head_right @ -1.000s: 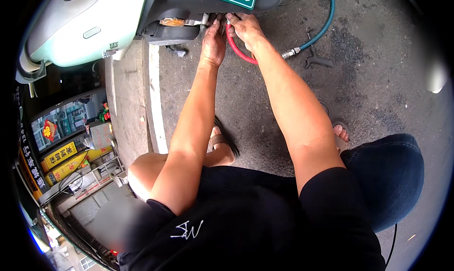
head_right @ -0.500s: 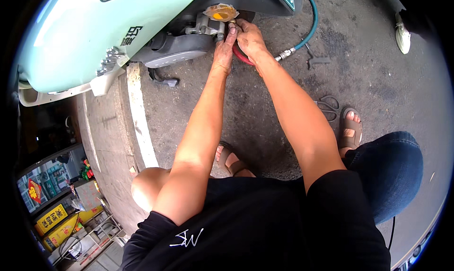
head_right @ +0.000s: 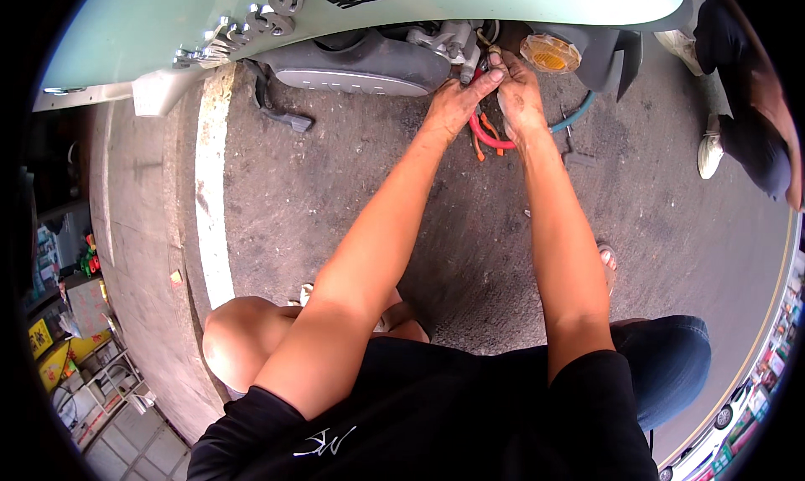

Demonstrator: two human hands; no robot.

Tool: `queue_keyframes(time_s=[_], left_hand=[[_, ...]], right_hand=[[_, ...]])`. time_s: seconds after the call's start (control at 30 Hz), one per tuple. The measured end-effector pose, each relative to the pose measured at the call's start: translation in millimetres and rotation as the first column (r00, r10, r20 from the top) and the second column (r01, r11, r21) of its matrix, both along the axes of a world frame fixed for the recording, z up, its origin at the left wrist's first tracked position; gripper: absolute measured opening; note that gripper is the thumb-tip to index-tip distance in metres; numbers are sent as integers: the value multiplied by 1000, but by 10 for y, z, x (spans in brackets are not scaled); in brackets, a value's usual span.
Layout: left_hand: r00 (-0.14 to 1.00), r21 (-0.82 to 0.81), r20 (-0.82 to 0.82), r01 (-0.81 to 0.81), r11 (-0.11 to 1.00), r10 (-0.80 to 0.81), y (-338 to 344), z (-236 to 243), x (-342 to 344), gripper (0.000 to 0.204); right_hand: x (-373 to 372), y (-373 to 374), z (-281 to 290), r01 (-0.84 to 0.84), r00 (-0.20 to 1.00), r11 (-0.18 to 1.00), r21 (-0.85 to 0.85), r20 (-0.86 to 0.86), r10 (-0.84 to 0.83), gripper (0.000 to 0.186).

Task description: The person repairs a scooter by removing batteries from the under-seat compartment, stripping electrical wires with pliers, and connecting them to a new terminal or component near the rear wheel.

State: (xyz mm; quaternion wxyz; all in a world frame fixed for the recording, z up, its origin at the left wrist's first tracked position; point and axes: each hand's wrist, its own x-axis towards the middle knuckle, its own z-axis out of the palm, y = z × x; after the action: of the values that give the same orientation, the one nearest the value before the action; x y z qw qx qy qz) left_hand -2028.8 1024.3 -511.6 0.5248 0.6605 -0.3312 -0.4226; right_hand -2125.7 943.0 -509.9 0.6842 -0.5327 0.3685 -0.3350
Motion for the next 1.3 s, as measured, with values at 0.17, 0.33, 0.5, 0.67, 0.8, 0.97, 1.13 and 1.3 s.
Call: queue_keyframes(time_s=[0.17,0.33,0.5,0.67,0.8,0.97,1.13,1.3], left_hand=[[999,81,-41,22,996,-19,27,-13,47,84],[998,135,33,45,990,-50,48,275,-31,94],[997,206,51,41,978,-52,52,194,17,92],[999,122,54,-2,993,-4,-5,28,2,87],[1000,108,16,8,994,-9,44,131,3,74],[994,-13,103,29,999,-28,37,118,5,74],[986,-63,169,6,998,5,61,102,4,73],[979,-37,198,44,998,-36,1,48,4,72]], right_hand=[[16,-7,-15,-81,992,995,58,99,75,22],[-67,-98,-92,-30,992,996,78,121,21,18],[43,44,-54,40,991,998,51,125,-46,26],[99,20,-135,86,994,996,-29,75,-84,24],[143,71,-49,126,990,983,-134,-39,-132,23],[171,85,-98,138,990,980,-142,62,-130,22],[221,132,-49,176,981,978,-110,102,-165,20],[213,110,-63,197,977,975,-101,97,-188,19]])
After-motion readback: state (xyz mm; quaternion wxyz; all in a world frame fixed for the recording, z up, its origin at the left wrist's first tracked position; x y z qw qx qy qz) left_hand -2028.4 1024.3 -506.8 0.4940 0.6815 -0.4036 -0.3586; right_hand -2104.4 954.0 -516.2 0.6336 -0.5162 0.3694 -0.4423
